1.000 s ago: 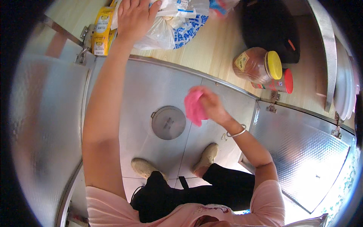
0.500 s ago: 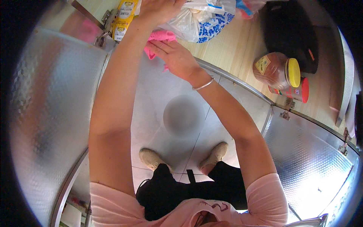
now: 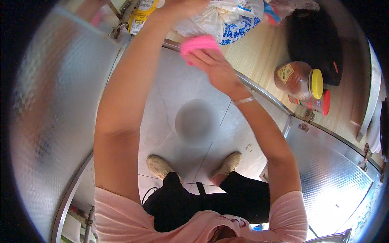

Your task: The person wipes down the interior and exterior of kitchen cabinets and the surfaces of an induction cooktop and countertop with a pink cloth, then washes a pot and a mug in the sink before wiping the sink area and countertop again.

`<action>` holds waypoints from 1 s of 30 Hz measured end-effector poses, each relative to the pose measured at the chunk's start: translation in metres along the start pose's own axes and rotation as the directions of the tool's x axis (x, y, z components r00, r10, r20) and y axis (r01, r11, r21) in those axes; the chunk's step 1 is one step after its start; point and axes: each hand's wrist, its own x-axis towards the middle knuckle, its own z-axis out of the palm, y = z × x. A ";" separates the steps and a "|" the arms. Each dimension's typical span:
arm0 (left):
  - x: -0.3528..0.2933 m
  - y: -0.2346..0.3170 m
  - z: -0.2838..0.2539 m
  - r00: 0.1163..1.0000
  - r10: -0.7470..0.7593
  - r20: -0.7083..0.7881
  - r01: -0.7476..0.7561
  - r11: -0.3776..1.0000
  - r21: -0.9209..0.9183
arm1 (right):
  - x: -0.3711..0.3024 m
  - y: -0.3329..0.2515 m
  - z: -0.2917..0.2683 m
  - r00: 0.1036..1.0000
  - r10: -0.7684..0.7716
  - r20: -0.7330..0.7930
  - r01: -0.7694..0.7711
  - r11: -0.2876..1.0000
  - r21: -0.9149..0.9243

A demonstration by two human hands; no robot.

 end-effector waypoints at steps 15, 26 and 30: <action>-0.180 0.055 -0.073 1.000 -0.017 -0.001 0.016 0.931 -0.366 | -0.130 0.051 -0.035 0.974 0.112 0.194 -0.050 0.953 -0.300; -0.259 0.073 -0.089 0.939 -0.108 0.326 0.269 0.820 -0.504 | -0.364 0.101 -0.104 0.531 0.799 0.281 -0.595 0.588 -0.548; -0.269 0.114 -0.077 0.680 0.024 0.733 0.658 0.421 -0.625 | -0.269 0.023 -0.118 0.497 0.671 0.550 -0.867 0.389 0.310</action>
